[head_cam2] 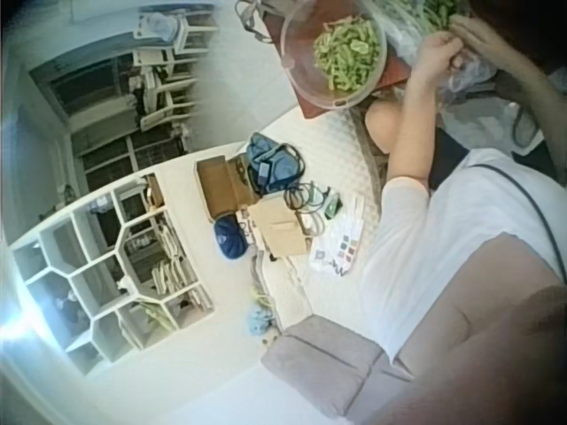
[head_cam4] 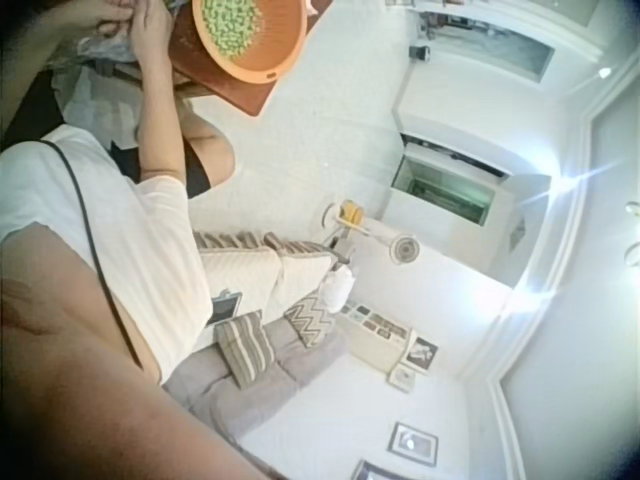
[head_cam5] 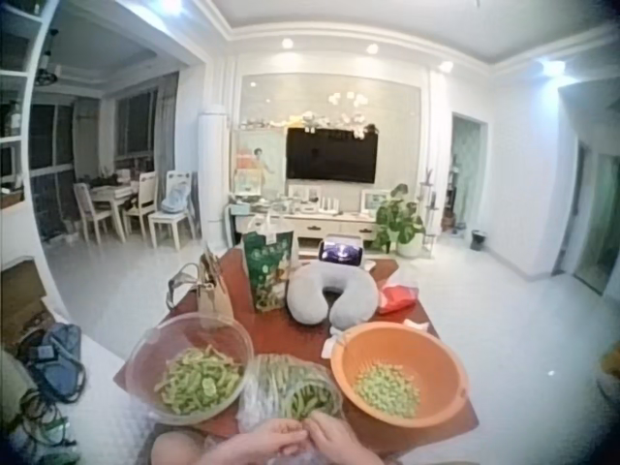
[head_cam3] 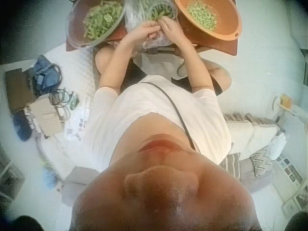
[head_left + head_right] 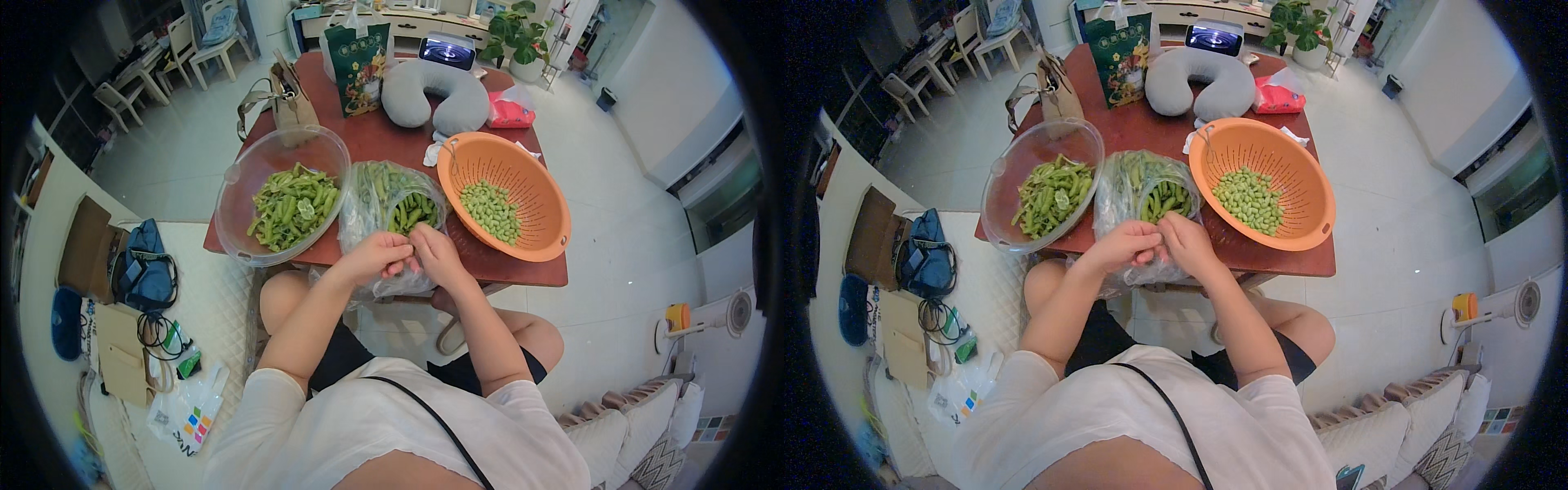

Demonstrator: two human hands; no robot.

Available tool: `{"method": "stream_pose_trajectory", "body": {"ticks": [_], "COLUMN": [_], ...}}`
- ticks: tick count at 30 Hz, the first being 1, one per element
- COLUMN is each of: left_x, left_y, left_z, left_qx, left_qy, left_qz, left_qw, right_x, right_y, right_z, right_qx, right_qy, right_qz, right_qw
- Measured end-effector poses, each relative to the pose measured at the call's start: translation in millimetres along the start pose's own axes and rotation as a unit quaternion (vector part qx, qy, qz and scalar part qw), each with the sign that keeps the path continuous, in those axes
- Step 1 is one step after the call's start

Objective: The person shells beans by hand, removing the seeds from the pods and placing the seeds into an orange colander and the empty pods into a clear bowl.

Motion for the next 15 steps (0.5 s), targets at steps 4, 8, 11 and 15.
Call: {"method": "stream_pose_trajectory", "body": {"ticks": [4, 8, 11, 15], "left_x": [0.0, -2.9, -3.1, -5.1], "left_y": [-0.2, -0.7, 0.6, 1.1], "left_z": [-2.6, -4.3, -2.3, -4.3], "left_qx": [0.013, -0.006, -0.023, -0.024], "left_qy": [0.001, -0.001, -0.034, -0.039], "left_qz": [0.016, -0.006, -0.007, -0.004], "left_qw": [1.0, 1.0, 0.999, 0.999], "right_x": [3.1, -0.8, -2.2, -1.1], "right_y": [0.9, 1.3, 1.4, 1.9], "right_z": [0.1, 0.9, 0.2, 0.3], "right_qx": [-0.015, -0.02, -0.015, -0.012], "right_qy": [0.032, 0.006, 0.005, 0.008], "right_qz": [0.012, 0.018, 0.027, 0.031], "right_qw": [0.999, 1.0, 1.0, 0.999]}}
Point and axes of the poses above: each hand's wrist, its own y-axis away from the middle knuckle, its own z-axis out of the back of the hand, x = y × z, the point moved 9 cm from there along -y, towards the middle knuckle, and after that the axes turned 10 degrees about x, right-handed, at the moved point
